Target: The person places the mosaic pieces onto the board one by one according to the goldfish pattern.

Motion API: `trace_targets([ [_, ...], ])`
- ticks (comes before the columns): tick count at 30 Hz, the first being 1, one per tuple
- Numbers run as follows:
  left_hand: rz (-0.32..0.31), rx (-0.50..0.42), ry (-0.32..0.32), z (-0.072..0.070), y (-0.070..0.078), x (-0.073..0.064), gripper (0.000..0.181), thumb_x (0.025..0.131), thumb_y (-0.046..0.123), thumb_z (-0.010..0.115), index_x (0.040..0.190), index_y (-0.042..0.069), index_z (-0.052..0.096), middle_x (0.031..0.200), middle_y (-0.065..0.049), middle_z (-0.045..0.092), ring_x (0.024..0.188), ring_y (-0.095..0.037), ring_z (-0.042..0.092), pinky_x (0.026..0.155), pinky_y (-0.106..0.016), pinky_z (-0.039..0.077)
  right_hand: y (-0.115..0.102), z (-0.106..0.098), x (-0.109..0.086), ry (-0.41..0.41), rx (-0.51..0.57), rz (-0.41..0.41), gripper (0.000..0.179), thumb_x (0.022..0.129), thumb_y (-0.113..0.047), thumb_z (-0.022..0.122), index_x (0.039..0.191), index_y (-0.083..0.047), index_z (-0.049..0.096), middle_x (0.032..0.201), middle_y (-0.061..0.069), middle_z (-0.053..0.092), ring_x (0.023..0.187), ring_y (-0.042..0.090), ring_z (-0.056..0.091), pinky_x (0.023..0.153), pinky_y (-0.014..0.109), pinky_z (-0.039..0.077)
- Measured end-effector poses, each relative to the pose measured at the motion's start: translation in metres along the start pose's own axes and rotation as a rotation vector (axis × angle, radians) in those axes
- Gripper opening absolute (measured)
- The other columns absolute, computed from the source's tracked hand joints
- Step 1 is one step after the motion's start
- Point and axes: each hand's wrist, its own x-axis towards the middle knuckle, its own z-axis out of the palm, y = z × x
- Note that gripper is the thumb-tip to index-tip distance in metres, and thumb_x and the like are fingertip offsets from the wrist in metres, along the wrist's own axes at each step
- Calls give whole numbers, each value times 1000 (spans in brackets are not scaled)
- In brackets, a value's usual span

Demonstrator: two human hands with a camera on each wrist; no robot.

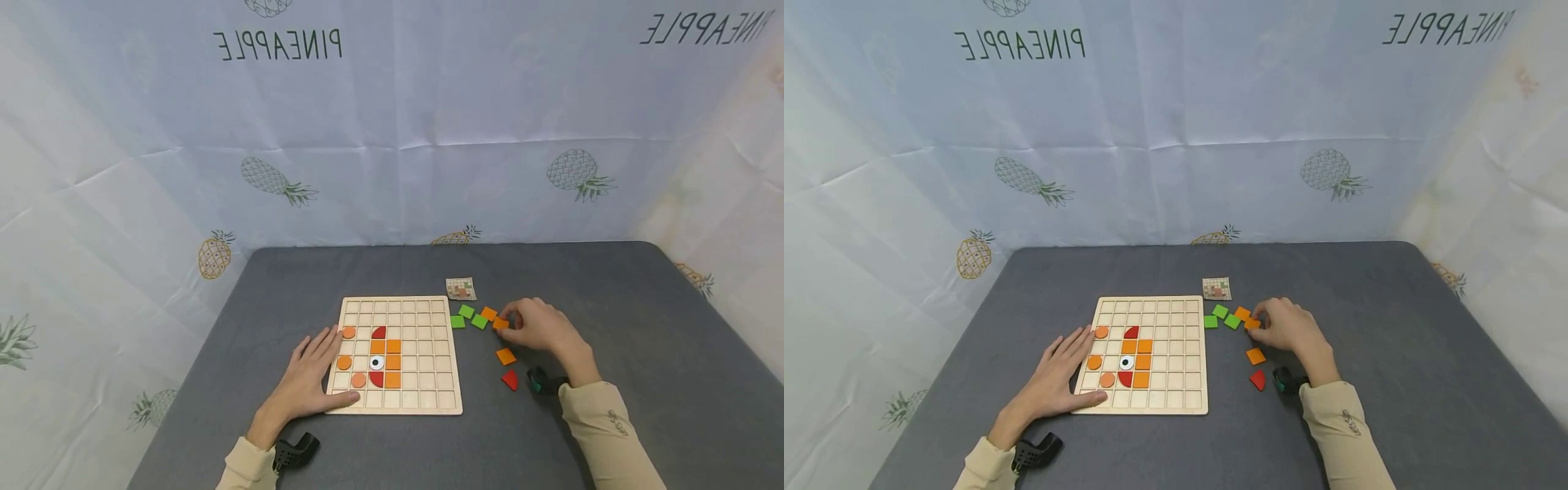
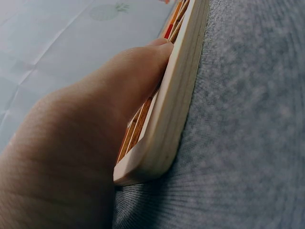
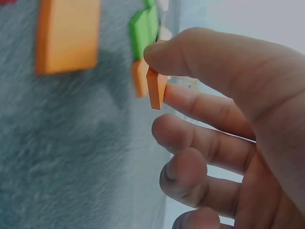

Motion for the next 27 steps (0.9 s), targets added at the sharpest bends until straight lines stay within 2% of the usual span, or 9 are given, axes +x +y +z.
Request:
trace_targets([
  [10, -10, 1, -5, 1, 0, -1, 114, 78, 75, 67, 162, 9, 28, 170, -11, 27, 158, -36, 27, 123, -63, 16, -24, -8, -3, 84, 24, -98, 29, 91, -22, 75, 116, -5, 76, 61, -1, 51, 51, 12, 43, 49, 24, 30],
  [18, -8, -6, 1, 2, -1, 0, 114, 78, 74, 68, 163, 9, 28, 170, -11, 26, 157, -36, 27, 123, -63, 15, -42, -6, 4, 87, 39, -139, 25, 91, -23, 76, 112, -8, 77, 62, -1, 54, 51, 12, 45, 47, 25, 32],
  [27, -12, -15, -10, 0, 0, 1, 114, 78, 74, 68, 163, 9, 28, 171, -11, 25, 158, -36, 26, 123, -64, 15, -61, 0, 12, 87, 27, -199, 24, 91, -22, 76, 112, -10, 78, 61, -1, 55, 50, 11, 43, 47, 24, 29],
])
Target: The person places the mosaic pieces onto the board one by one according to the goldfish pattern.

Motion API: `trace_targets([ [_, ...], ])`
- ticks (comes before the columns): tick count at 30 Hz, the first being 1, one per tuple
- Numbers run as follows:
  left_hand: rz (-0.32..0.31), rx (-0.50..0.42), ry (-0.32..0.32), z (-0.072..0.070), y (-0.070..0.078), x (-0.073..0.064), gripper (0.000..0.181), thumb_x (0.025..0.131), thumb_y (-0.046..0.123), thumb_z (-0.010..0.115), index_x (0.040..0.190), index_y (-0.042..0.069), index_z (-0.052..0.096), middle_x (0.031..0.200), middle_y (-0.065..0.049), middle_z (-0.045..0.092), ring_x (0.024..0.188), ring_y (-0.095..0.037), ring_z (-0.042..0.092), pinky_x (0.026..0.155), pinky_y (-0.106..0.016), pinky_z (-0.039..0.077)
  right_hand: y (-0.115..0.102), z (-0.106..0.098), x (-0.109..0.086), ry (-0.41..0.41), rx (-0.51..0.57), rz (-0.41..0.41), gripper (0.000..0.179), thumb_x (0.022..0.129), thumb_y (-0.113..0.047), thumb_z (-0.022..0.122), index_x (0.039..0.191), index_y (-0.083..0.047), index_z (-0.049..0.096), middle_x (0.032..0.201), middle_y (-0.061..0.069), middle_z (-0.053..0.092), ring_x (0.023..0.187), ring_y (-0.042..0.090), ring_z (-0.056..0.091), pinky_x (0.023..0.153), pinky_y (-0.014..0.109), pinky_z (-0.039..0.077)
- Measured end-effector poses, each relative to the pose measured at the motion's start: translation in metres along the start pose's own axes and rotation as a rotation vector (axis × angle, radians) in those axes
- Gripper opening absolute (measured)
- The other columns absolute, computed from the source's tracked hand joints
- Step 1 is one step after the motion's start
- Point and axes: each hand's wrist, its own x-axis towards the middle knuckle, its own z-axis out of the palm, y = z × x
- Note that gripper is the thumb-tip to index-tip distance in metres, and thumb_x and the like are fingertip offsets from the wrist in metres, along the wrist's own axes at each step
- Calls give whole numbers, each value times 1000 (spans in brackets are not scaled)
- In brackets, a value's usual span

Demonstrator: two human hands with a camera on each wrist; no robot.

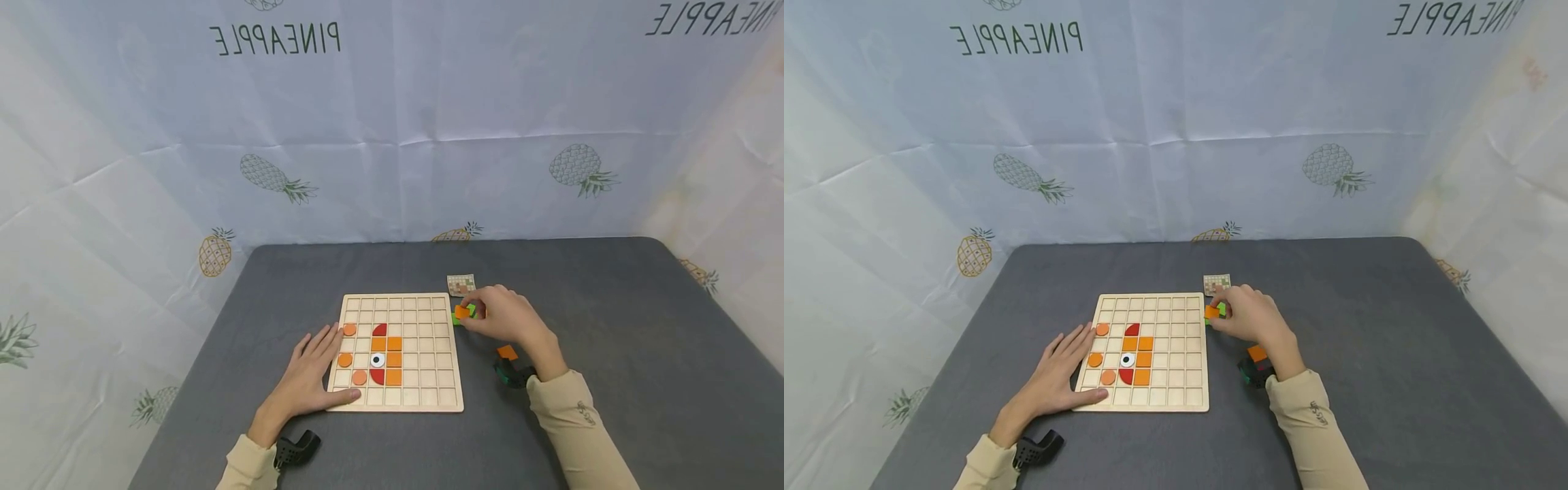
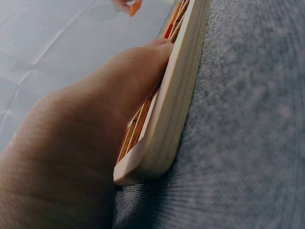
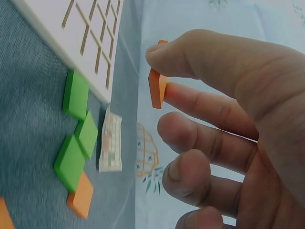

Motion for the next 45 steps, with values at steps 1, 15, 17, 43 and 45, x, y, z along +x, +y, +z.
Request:
trace_targets([
  [1, -1, 1, -1, 0, 0, 0, 114, 78, 75, 68, 163, 9, 28, 171, -11, 25, 158, -36, 26, 123, -64, 15, -2, 1, 1, 0, -3, -6, 24, 91, -22, 76, 112, -10, 78, 62, -2, 57, 50, 10, 44, 47, 24, 30],
  [15, 2, 7, -5, 0, 0, 0, 114, 78, 73, 68, 163, 9, 27, 171, -11, 24, 158, -36, 25, 123, -64, 15, -31, 19, 18, -22, -1, -43, 25, 88, -25, 79, 110, -13, 79, 61, -4, 52, 52, 9, 43, 48, 22, 28],
  [17, 2, 12, -4, -1, 0, 0, 114, 78, 73, 68, 163, 9, 27, 171, -11, 24, 158, -35, 25, 123, -64, 15, -34, 22, 20, -25, -2, -52, 24, 88, -26, 79, 109, -15, 79, 61, -5, 53, 53, 9, 43, 52, 25, 40],
  [43, -18, 14, -10, 1, 0, 0, 114, 78, 73, 69, 163, 9, 27, 171, -10, 25, 159, -34, 25, 124, -62, 15, -62, 65, 30, -132, 5, -100, 21, 85, -23, 80, 105, -16, 81, 55, -10, 45, 51, 6, 38, 47, 21, 25],
  [45, -19, 13, -10, 1, 0, 0, 114, 78, 73, 69, 163, 9, 27, 171, -10, 25, 159, -34, 25, 124, -62, 15, -62, 67, 31, -135, -1, -99, 22, 84, -21, 80, 105, -15, 81, 55, -10, 47, 51, 6, 39, 47, 21, 27],
])
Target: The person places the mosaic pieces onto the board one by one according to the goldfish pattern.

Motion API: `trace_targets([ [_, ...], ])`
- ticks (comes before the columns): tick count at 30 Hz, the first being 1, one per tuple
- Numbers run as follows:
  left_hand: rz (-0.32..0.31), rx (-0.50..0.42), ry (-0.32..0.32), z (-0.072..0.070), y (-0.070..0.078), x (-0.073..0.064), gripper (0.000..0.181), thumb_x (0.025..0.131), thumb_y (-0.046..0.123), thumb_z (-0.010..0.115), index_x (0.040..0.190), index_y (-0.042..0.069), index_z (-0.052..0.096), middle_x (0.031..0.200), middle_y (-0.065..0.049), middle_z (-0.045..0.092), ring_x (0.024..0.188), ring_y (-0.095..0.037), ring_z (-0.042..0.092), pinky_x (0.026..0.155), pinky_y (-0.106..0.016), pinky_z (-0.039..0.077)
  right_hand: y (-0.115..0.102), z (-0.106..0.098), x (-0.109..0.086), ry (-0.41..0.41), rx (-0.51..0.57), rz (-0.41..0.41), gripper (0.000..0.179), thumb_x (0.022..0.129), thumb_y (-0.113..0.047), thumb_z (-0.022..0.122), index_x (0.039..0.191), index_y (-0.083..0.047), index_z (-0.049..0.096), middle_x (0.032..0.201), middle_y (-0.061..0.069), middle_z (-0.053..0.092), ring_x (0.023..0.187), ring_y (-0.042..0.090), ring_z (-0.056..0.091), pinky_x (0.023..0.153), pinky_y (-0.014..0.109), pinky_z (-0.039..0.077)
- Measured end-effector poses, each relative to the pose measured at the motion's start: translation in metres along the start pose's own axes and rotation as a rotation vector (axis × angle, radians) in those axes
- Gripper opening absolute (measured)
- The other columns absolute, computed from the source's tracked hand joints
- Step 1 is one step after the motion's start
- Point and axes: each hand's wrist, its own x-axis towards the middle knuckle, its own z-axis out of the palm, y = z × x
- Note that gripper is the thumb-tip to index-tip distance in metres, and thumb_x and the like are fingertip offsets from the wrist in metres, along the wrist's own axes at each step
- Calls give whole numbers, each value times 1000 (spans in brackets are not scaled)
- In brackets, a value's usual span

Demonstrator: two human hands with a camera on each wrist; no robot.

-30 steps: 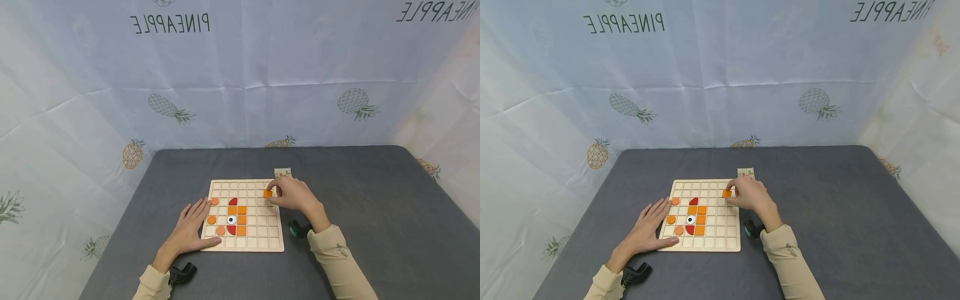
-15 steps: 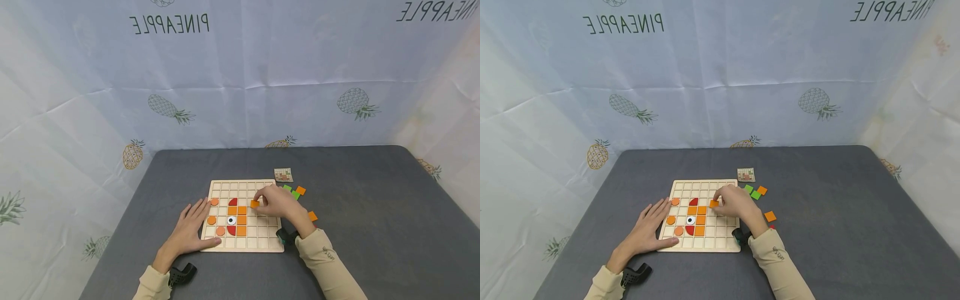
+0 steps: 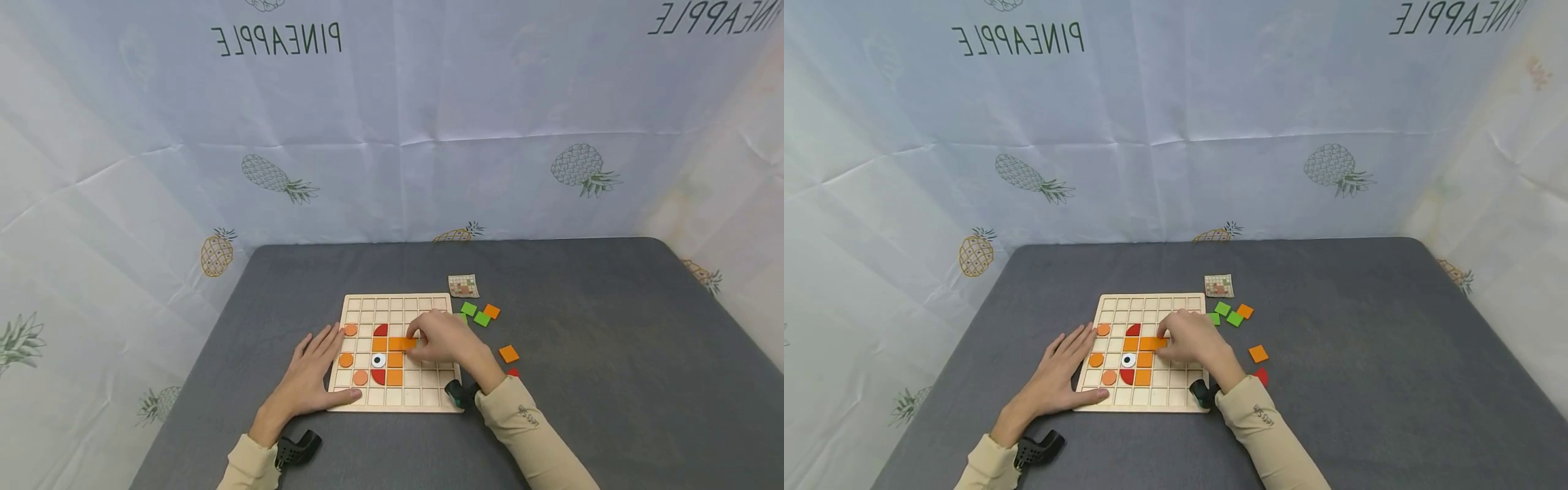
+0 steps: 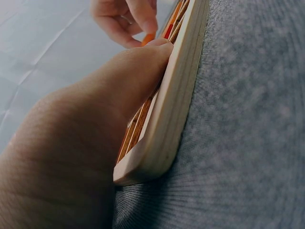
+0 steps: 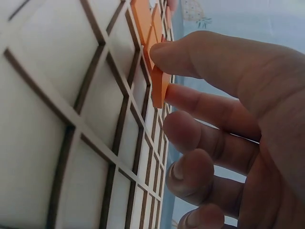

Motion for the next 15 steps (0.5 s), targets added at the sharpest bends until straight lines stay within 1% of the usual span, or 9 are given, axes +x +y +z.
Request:
trace_targets([
  [8, 8, -1, 1, 0, -1, 0, 114, 78, 73, 68, 163, 9, 26, 171, -10, 24, 158, -35, 25, 124, -62, 14, -2, 2, 2, 5, -21, 16, 21, 84, -23, 81, 103, -15, 82, 56, -10, 55, 51, 7, 48, 46, 22, 34],
  [15, 15, 1, 8, 0, -1, 0, 113, 78, 73, 68, 163, 10, 27, 171, -10, 25, 158, -35, 26, 124, -62, 15, 0, 5, 4, 28, -23, 34, 19, 83, -22, 82, 100, -15, 82, 62, -9, 60, 55, 9, 50, 47, 23, 35],
])
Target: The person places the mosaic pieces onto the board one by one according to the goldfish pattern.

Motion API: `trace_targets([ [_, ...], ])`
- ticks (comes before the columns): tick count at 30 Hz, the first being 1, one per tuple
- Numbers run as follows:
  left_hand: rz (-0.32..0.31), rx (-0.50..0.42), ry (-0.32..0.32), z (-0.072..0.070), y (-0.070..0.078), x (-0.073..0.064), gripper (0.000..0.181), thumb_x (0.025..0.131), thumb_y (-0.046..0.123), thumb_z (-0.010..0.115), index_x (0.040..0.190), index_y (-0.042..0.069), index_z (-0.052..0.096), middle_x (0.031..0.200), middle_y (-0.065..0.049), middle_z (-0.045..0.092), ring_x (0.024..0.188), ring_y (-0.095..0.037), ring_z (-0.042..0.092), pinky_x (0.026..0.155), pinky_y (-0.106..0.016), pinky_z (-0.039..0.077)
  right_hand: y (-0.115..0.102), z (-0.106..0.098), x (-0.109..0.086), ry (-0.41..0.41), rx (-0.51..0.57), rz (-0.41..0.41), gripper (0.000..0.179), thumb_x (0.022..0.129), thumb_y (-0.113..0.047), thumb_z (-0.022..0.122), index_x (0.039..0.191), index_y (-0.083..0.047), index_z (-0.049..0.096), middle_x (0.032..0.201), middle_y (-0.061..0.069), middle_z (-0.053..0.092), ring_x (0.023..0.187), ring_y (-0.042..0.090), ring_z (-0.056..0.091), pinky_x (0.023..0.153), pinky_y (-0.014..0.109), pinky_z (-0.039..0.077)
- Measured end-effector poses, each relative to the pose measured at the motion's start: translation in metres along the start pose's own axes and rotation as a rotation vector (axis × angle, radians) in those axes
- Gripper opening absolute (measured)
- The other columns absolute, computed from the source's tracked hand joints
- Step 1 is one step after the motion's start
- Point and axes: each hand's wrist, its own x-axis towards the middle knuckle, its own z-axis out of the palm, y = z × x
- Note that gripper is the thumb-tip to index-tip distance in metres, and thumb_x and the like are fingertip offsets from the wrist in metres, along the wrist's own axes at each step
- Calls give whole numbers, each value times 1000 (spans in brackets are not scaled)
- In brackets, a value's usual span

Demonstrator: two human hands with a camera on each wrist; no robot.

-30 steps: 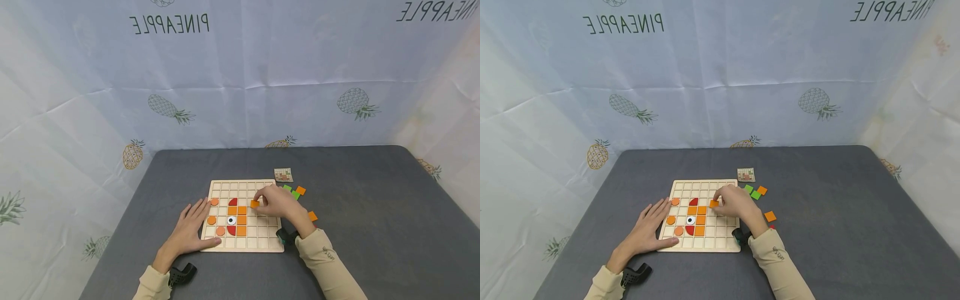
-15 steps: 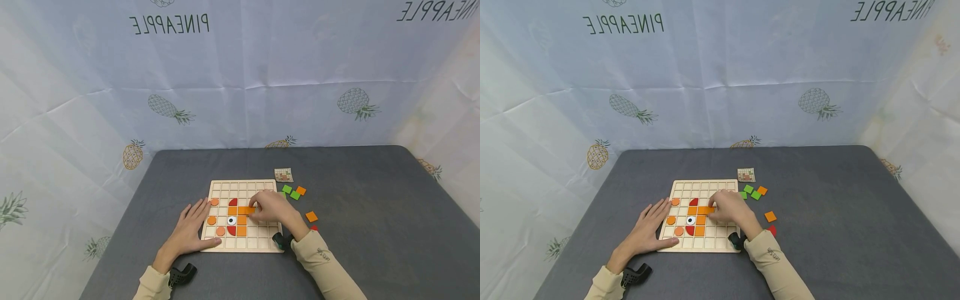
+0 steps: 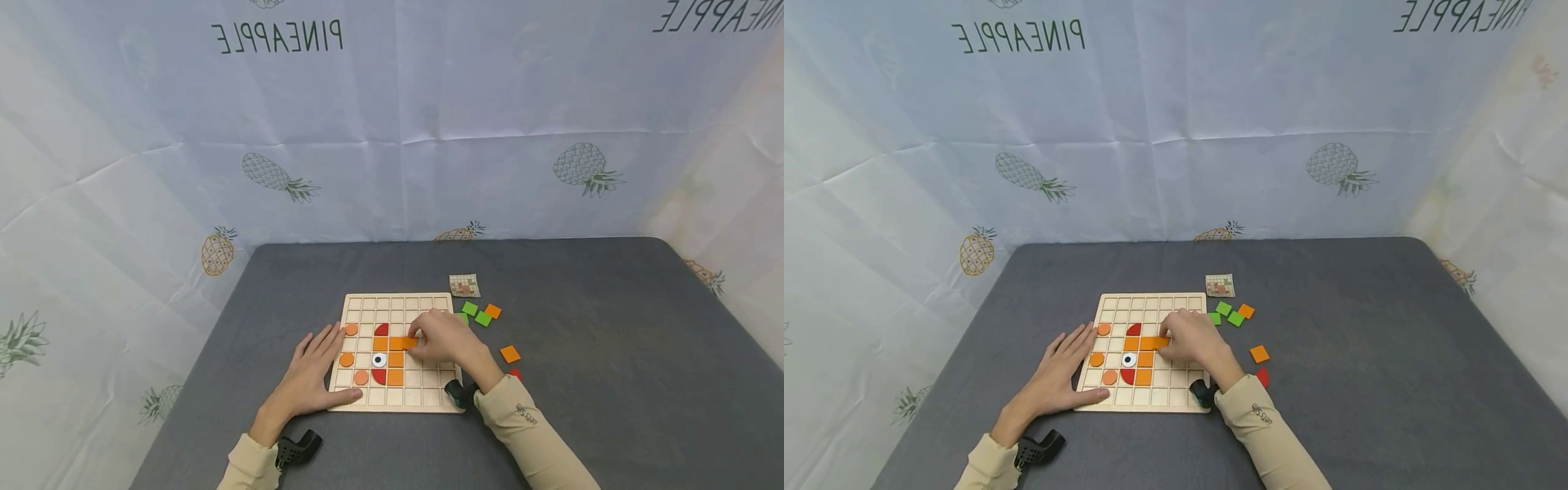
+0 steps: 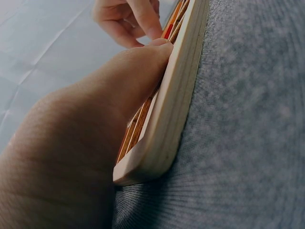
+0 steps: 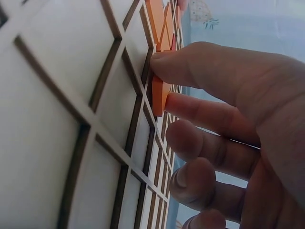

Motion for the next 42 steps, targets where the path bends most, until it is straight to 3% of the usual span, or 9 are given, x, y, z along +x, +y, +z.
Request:
trace_targets([
  [11, 19, -6, 19, 3, -2, -1, 113, 79, 74, 67, 163, 9, 28, 170, -12, 27, 157, -37, 28, 122, -64, 16, 1, 0, 0, 1, -17, 7, 21, 83, -26, 84, 102, -16, 83, 61, -9, 57, 54, 8, 46, 47, 22, 30],
  [22, 1, -3, -4, -2, 1, -1, 114, 78, 72, 68, 163, 9, 27, 171, -10, 24, 158, -35, 25, 124, -63, 15, 3, -2, -4, 5, -28, 7, 20, 85, -26, 84, 102, -15, 83, 57, -8, 50, 53, 7, 42, 48, 22, 25],
  [42, -1, 9, -2, -1, 1, 0, 114, 78, 73, 69, 163, 9, 26, 171, -11, 25, 158, -35, 25, 124, -63, 16, 8, -3, -11, 20, -45, 3, 22, 85, -27, 83, 105, -18, 81, 58, -8, 54, 51, 8, 46, 46, 22, 29],
])
